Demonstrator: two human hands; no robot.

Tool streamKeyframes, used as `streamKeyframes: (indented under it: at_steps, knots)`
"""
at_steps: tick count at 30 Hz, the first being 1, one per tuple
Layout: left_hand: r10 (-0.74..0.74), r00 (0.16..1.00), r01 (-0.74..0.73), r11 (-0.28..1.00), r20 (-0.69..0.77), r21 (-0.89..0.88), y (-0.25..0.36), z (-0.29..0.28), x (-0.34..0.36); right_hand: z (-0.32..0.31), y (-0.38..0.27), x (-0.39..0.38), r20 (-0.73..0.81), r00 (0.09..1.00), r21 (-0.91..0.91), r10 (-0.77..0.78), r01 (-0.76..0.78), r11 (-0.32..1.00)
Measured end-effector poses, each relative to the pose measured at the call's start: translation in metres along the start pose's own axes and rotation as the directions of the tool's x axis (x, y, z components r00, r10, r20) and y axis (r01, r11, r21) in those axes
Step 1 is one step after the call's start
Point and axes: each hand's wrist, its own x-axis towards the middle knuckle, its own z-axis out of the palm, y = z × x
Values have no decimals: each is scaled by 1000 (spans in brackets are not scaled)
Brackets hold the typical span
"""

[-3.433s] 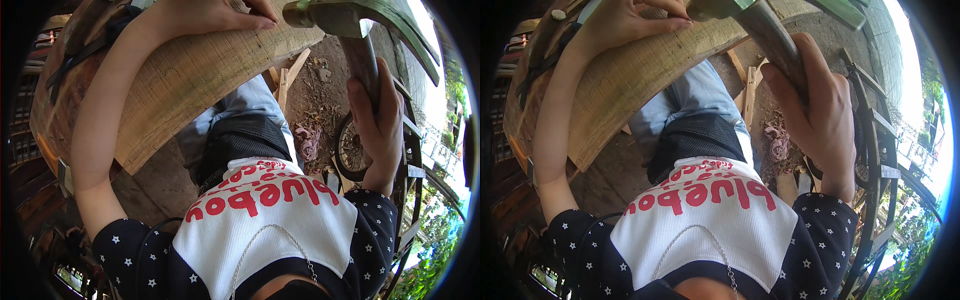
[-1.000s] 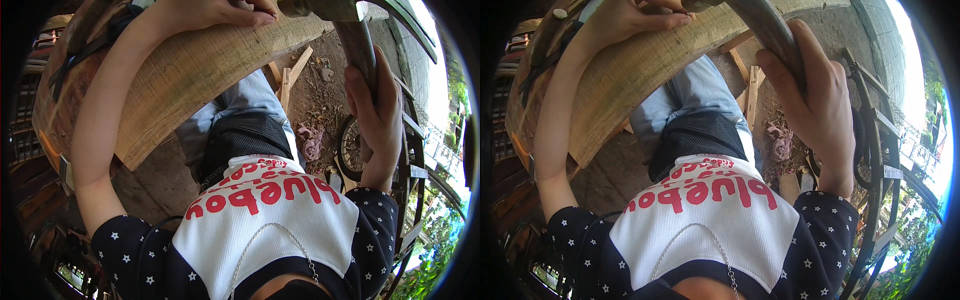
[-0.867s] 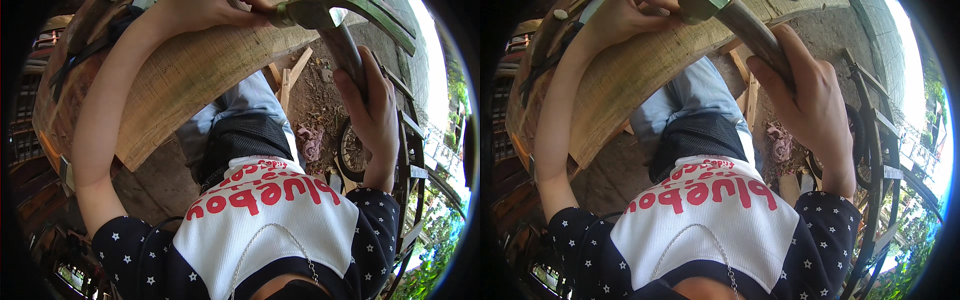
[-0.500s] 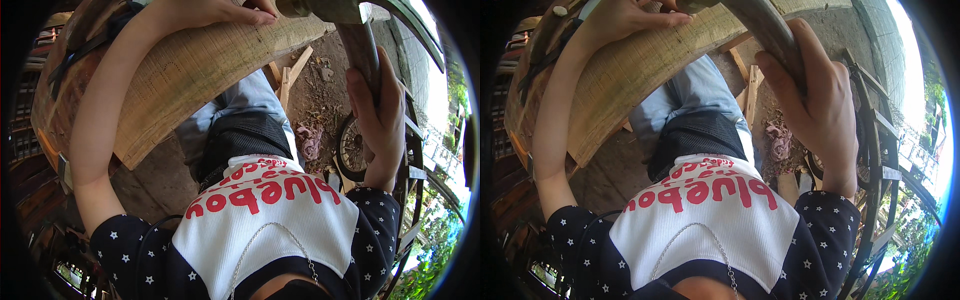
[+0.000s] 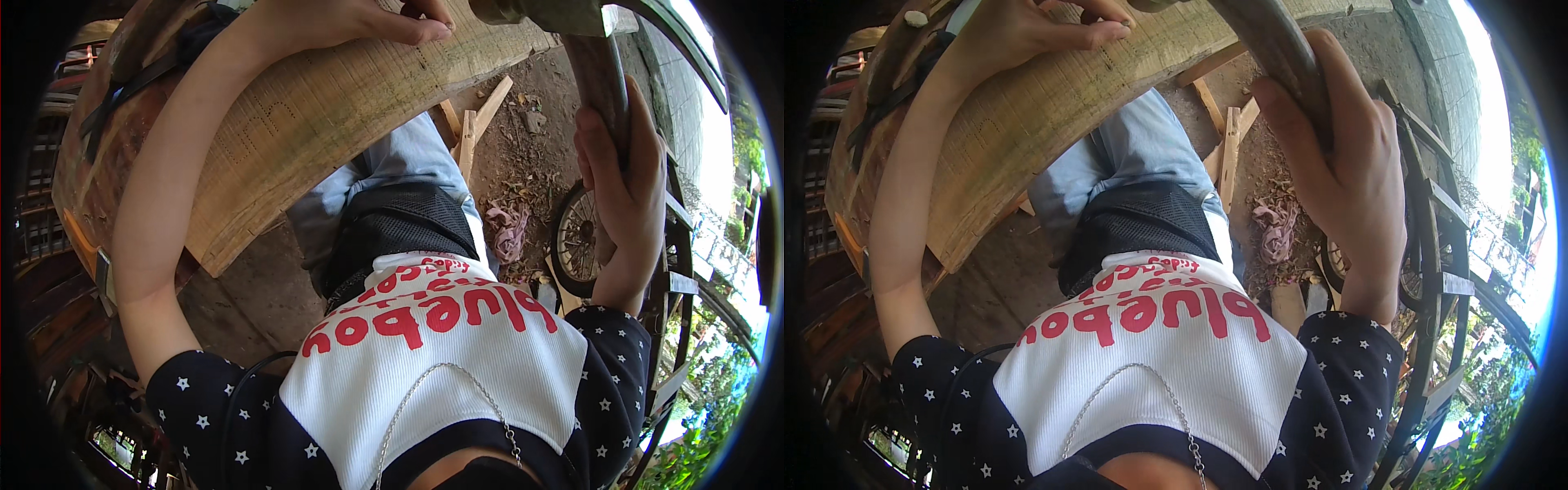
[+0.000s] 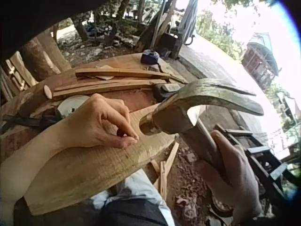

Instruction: Preparing a wooden plank by brushing it and then hammering a nail to secure it to a frame.

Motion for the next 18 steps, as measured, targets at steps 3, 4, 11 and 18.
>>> streamKeyframes:
  at_steps: [3,4,11,18]
  knots:
    - [-170,966,122,964,-193,-237,2,4,-2,-2,4,-2,-13,998,11,54,-54,998]
    - [-209,956,147,949,-206,-281,3,5,-2,-2,5,-2,-5,997,18,74,-74,997]
    - [-213,975,214,977,55,-21,7,2,2,1,9,-4,-14,996,32,91,-90,995]
    - [-139,989,140,989,42,-42,1,3,1,2,13,-7,-3,997,15,77,-77,997]
